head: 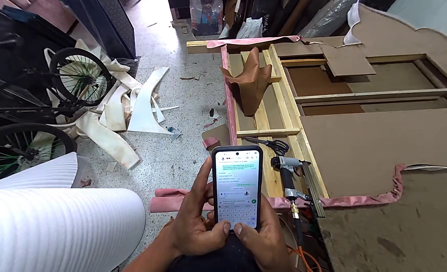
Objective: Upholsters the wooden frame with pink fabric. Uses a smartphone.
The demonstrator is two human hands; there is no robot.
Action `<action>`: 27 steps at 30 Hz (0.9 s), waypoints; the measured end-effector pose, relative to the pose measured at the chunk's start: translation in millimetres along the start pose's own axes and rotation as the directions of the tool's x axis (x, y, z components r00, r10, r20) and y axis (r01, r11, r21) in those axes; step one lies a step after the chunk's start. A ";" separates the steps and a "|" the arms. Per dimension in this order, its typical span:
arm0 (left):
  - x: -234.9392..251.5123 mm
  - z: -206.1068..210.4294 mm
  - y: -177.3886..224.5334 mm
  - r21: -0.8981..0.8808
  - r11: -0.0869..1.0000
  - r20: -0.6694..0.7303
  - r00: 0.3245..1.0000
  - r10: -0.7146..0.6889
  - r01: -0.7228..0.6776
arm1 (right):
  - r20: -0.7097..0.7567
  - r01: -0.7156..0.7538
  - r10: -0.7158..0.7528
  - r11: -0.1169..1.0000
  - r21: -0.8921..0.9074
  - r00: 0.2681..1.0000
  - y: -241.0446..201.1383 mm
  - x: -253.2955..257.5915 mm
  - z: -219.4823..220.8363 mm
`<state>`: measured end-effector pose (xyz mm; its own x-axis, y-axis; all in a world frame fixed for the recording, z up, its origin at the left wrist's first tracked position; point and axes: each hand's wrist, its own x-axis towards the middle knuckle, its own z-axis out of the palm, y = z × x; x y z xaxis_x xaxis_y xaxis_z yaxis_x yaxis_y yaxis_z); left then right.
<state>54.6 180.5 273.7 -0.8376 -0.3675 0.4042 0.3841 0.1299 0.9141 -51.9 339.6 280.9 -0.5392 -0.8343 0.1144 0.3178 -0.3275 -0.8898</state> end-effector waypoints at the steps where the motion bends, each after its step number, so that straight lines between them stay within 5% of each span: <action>1: 0.2 1.3 -1.0 0.002 1.000 -0.018 1.000 0.002 -0.002 | -0.002 0.005 -0.005 1.000 -0.004 1.000 0.4 -0.1 0.0; 8: 0.8 -1.9 -2.5 -0.056 0.998 0.016 0.999 0.036 -0.035 | 0.045 0.009 -0.018 0.984 0.181 0.999 2.1 2.1 -1.3; 21: 3.6 3.2 -3.6 0.042 0.999 -0.116 0.993 0.021 -0.017 | -0.008 0.032 -0.031 0.993 0.116 0.999 5.8 9.0 3.9; 27: 3.3 2.7 -6.4 -0.054 0.998 -0.115 0.993 0.024 -0.030 | -0.040 0.015 -0.010 0.993 0.118 0.999 5.1 12.3 5.5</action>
<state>48.3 180.9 269.2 -0.7777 -0.4682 0.4196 0.4300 0.0907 0.8983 -52.6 325.2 280.3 -0.5730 -0.8127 0.1058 0.3994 -0.3896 -0.8299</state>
